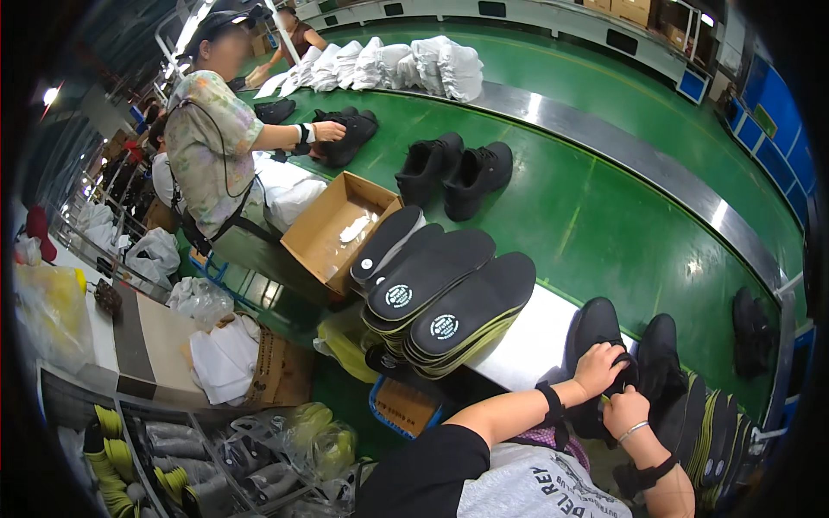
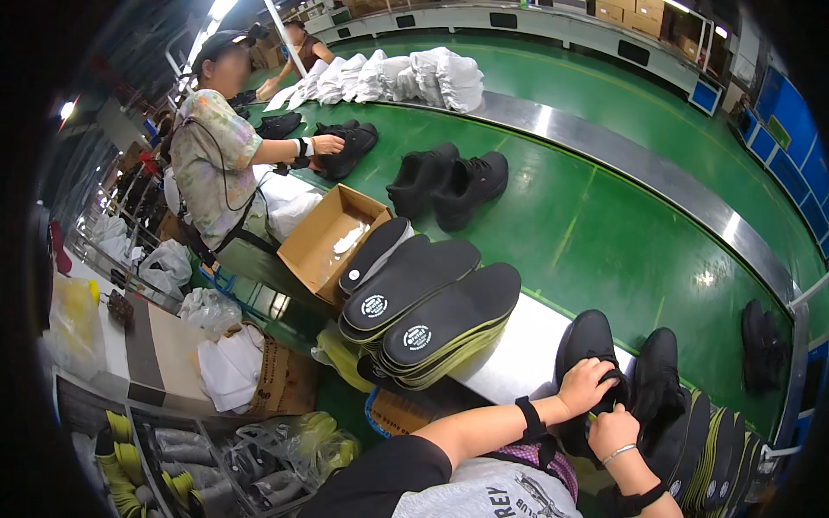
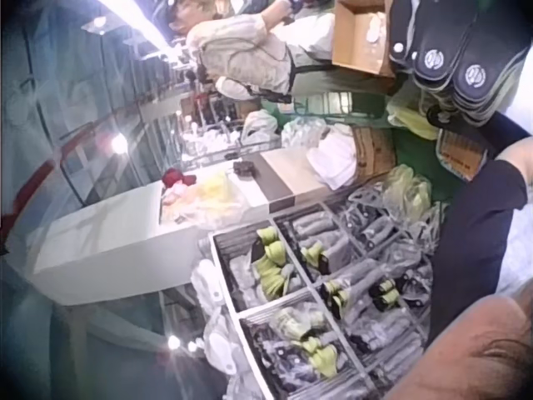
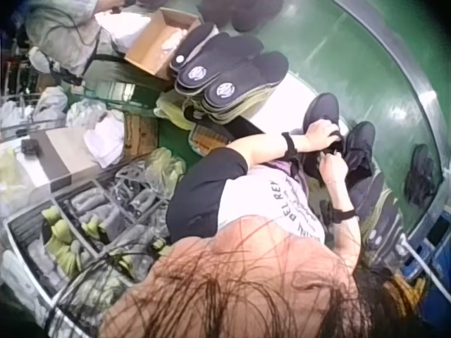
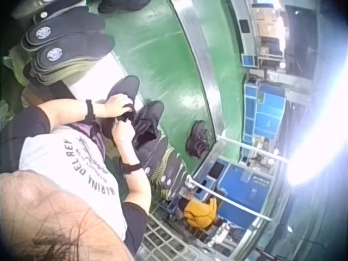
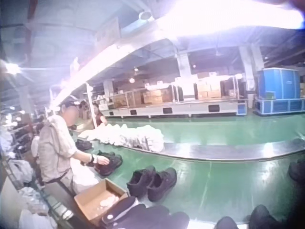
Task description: Inspecting black shoes and inserting insoles on a factory conveyor belt.
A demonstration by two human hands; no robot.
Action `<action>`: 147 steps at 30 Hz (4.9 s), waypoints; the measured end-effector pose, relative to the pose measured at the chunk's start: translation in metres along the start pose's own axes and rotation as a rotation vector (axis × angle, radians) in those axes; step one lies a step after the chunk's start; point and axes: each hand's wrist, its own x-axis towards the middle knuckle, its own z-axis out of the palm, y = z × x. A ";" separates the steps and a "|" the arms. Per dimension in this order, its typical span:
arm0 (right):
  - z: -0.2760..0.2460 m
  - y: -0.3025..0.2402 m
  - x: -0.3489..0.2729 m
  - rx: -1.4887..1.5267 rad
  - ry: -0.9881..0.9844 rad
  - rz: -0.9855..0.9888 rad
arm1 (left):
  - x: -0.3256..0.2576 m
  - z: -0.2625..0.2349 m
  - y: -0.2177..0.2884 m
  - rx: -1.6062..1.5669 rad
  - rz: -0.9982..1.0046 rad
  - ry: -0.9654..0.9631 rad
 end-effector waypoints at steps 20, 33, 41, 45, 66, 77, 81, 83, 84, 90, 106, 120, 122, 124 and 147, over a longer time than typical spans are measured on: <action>0.047 0.014 0.046 0.081 -0.562 0.040 | -0.002 0.003 -0.003 0.022 0.041 0.012; 0.059 0.003 0.056 -0.167 -0.783 0.108 | -0.002 0.003 -0.004 0.016 0.077 0.023; 0.040 -0.007 0.053 -0.264 -0.767 0.078 | 0.000 -0.001 -0.002 0.025 0.085 0.015; 0.030 0.000 0.046 -0.300 -0.852 -0.178 | 0.000 -0.002 -0.002 0.037 0.079 0.004; 0.003 -0.015 0.029 0.068 -0.633 0.125 | -0.005 -0.002 0.004 0.017 0.002 0.016; -0.002 0.005 0.004 0.068 -0.246 -0.223 | -0.009 -0.010 0.007 0.047 0.037 0.008; 0.005 0.001 0.009 -0.391 -0.237 -0.306 | -0.009 -0.009 0.010 0.027 0.040 -0.011; 0.015 0.002 0.012 -0.511 -0.224 -0.487 | -0.009 -0.009 0.010 0.024 0.036 -0.019; 0.021 0.005 0.013 -0.411 -0.228 -0.498 | -0.009 -0.009 0.009 0.025 0.045 -0.019; 0.070 0.020 0.046 -0.324 -0.352 -0.341 | -0.010 -0.005 0.010 0.054 0.123 0.001; -0.010 0.006 0.033 -0.160 -1.008 -0.519 | 0.016 -0.014 -0.010 -0.330 -0.244 -0.185; -0.010 0.026 -0.019 0.713 -0.352 -0.159 | 0.035 -0.027 -0.019 -0.559 -0.546 -0.477; -0.017 0.045 -0.034 0.587 0.069 -0.082 | 0.034 -0.025 -0.021 -0.577 -0.524 -0.475; -0.020 0.065 -0.048 0.454 0.112 0.155 | 0.032 -0.022 -0.024 -0.567 -0.491 -0.437; 0.010 0.049 -0.018 0.746 -0.673 0.274 | 0.024 -0.044 -0.011 -0.572 -0.256 -0.396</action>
